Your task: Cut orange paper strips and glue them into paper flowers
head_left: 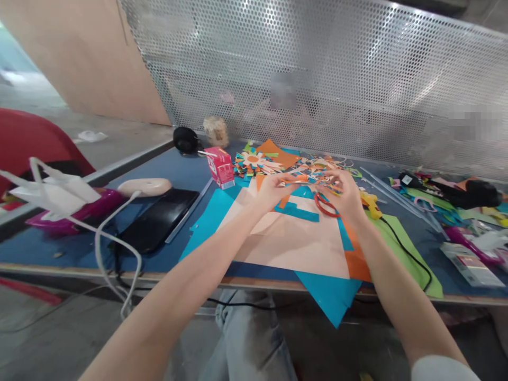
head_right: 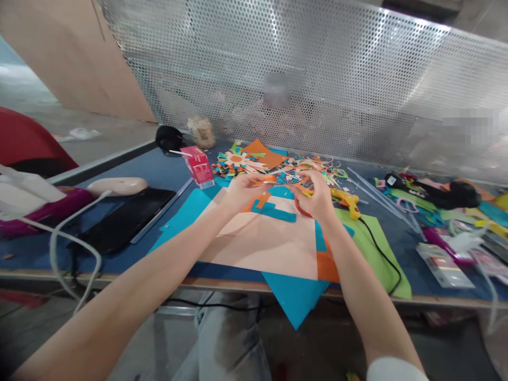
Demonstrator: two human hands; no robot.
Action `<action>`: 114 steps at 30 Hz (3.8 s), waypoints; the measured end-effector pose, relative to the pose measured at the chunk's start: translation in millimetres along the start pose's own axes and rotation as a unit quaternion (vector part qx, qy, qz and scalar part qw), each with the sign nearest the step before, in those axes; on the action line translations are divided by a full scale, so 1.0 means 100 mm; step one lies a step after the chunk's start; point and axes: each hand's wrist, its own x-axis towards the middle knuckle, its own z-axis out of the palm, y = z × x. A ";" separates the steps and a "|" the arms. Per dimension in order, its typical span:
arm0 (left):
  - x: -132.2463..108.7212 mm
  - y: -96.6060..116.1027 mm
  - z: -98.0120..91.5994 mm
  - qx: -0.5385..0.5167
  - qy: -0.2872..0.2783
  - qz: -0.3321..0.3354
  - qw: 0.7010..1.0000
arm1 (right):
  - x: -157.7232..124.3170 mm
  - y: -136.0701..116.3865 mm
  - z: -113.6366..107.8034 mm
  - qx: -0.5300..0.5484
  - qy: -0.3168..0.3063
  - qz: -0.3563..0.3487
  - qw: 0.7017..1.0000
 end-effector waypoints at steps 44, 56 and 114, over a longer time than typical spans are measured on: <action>0.15 -0.26 -0.26 0.268 0.096 0.332 0.899 | 0.01 0.13 -0.20 -0.270 0.097 -0.078 0.955; 0.15 -0.25 -0.27 0.268 0.095 0.326 0.902 | 0.01 0.09 -0.19 -0.262 0.071 -0.067 0.960; 0.18 -0.21 -0.15 -0.124 0.161 -0.027 0.979 | -0.05 0.51 -0.37 -0.369 -0.092 0.476 0.793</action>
